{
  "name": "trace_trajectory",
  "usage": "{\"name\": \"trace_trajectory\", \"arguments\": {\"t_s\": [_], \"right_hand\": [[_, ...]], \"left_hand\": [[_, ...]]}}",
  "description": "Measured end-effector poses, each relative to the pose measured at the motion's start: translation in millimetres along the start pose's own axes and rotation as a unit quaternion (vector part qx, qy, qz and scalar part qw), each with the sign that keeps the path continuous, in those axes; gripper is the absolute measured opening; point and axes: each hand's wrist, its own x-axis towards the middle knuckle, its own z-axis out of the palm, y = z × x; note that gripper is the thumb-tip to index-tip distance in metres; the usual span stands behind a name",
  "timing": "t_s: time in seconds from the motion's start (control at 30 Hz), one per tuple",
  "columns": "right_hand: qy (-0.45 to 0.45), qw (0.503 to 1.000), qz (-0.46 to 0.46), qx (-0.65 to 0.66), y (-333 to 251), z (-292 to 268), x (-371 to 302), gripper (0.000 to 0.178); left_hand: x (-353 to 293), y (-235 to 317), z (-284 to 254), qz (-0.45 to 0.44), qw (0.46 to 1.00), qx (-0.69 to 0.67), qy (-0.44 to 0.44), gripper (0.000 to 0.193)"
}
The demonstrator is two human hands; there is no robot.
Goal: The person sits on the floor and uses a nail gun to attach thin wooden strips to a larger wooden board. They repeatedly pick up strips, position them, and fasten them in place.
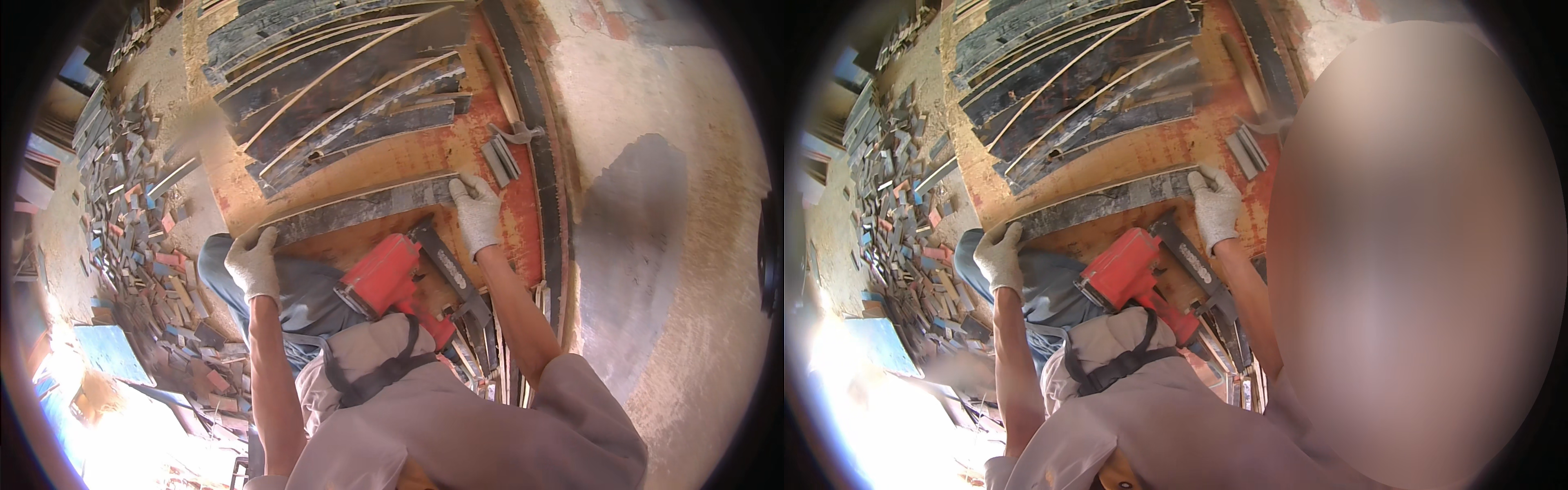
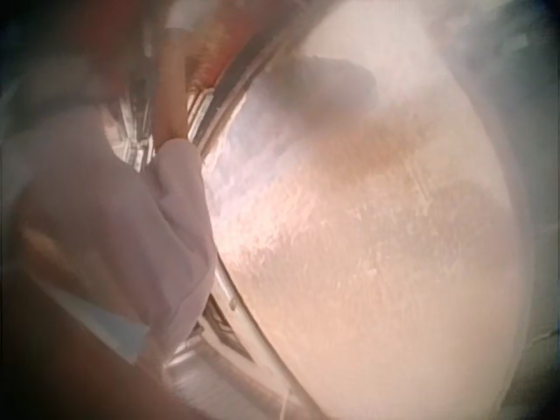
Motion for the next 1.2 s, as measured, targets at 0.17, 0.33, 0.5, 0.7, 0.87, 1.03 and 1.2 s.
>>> {"name": "trace_trajectory", "arguments": {"t_s": [0.17, 0.33, 0.5, 0.7, 0.87, 1.03, 1.2], "right_hand": [[0.001, 0.998, 0.020, 0.066, -3, 3, -3, 0.028], [0.008, 0.998, 0.041, 0.050, -15, 5, -4, 0.027], [-0.004, 0.999, 0.028, 0.020, -19, 4, -1, 0.024], [-0.016, 1.000, 0.019, 0.016, -10, 2, 7, 0.020], [-0.001, 1.000, 0.022, -0.004, -15, 3, 8, 0.015], [-0.001, 1.000, 0.016, -0.017, -11, 2, 11, 0.013], [-0.002, 0.999, 0.042, -0.013, -24, 8, 6, 0.014]], "left_hand": [[-4, 6, 2, -0.004, 1.000, -0.025, -0.003, 0.028], [-3, 2, 3, 0.000, 1.000, -0.030, 0.007, 0.028], [7, -13, -1, 0.021, 1.000, -0.013, 0.012, 0.029], [-3, -2, 3, 0.044, 0.998, 0.035, 0.026, 0.028], [-18, 20, 23, 0.263, 0.920, 0.270, 0.110, 0.030], [-35, 35, 83, 0.421, 0.855, 0.284, -0.108, 0.030], [-38, 34, 111, 0.363, 0.879, 0.281, -0.131, 0.017]]}}
